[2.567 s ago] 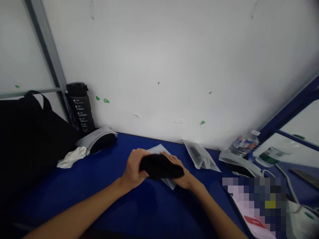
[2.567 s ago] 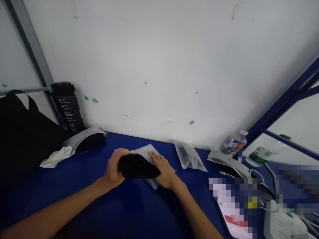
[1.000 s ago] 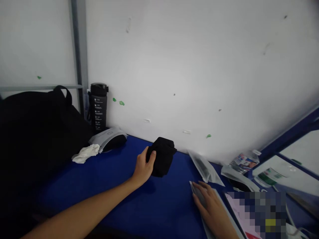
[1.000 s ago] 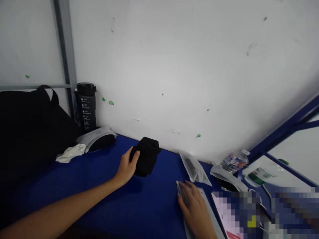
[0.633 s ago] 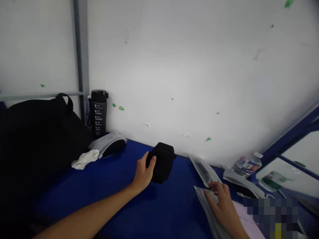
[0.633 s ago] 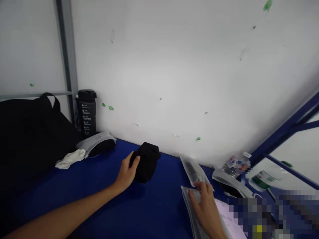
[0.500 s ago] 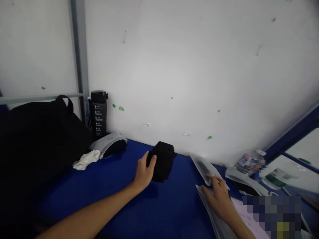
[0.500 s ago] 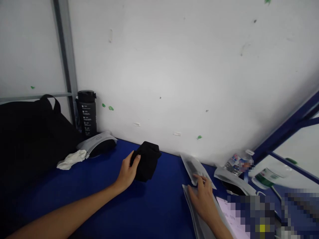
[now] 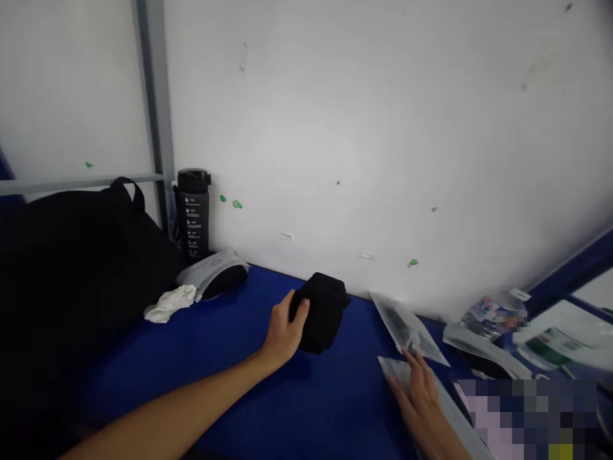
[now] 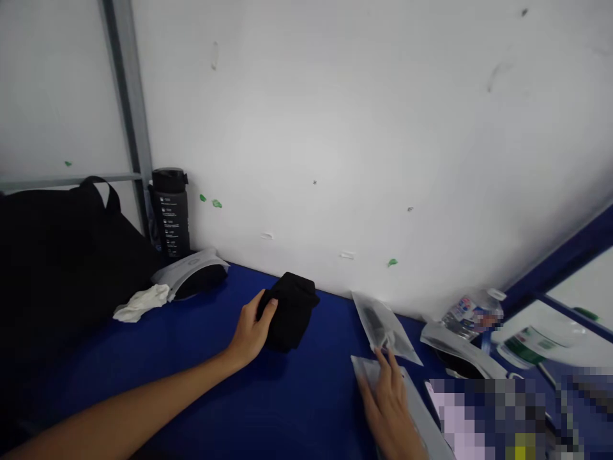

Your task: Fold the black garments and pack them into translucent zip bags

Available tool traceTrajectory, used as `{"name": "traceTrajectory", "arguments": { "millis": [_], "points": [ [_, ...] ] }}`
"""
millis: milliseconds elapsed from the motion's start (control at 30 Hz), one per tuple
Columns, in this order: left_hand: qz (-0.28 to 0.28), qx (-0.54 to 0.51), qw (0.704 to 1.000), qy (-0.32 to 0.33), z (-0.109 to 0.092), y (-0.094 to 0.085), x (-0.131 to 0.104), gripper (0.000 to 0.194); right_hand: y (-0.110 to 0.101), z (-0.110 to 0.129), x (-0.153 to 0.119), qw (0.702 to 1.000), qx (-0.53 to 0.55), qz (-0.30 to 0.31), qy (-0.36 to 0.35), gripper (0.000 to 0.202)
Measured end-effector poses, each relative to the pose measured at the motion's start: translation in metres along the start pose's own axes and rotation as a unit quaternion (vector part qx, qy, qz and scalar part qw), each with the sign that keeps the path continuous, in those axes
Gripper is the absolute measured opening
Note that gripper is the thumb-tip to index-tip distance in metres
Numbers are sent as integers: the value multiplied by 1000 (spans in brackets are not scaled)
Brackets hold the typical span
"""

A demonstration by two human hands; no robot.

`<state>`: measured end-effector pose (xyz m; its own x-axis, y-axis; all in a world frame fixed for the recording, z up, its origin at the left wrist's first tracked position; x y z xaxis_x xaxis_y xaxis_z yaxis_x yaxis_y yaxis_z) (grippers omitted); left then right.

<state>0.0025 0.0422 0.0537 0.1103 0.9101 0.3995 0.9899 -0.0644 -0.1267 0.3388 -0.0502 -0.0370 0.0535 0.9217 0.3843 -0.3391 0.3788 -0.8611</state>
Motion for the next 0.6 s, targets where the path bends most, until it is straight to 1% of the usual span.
{"name": "traceTrajectory", "arguments": {
  "millis": [67,133,200,267,300,333,367,400,467,533,600],
  "points": [
    [10,1,1000,3,-1,2,-1,41,6,6,0,999,31,9,15,67],
    [11,-1,1000,1,-1,3,-1,41,2,17,6,999,48,-5,21,69],
    [7,-2,1000,-1,-1,2,-1,41,-12,34,16,998,51,-36,7,66],
    [4,2,1000,-6,-1,1,-1,41,-33,56,26,996,54,-75,-13,58],
    [2,5,1000,-10,0,1,-1,39,-43,70,32,994,66,-82,-29,54],
    [1,9,1000,-15,0,1,-1,38,-49,85,39,992,93,-74,-38,48],
    [0,11,1000,-19,0,2,-1,36,-50,100,47,989,131,-43,-45,43],
    [4,11,1000,-20,0,3,-1,35,-47,116,55,982,180,5,-51,41],
    [20,4,1000,-10,-1,7,-2,30,-35,150,69,954,278,83,-73,44],
    [47,-12,999,1,-2,13,-4,27,-21,178,79,931,325,135,-98,48],
    [74,-31,997,-6,-1,17,-6,29,-7,195,82,917,347,156,-117,53]
  ]
}}
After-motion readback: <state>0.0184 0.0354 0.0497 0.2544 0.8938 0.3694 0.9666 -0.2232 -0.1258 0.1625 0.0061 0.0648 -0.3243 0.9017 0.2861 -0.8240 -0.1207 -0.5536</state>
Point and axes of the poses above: each hand's wrist, its own x-axis towards the middle knuckle, its own y-axis out of the palm, z = x × y, the point moved 8 cm from there along x, towards the middle knuckle, and after that the axes turned 7 degrees about z, right-handed, at the moved point
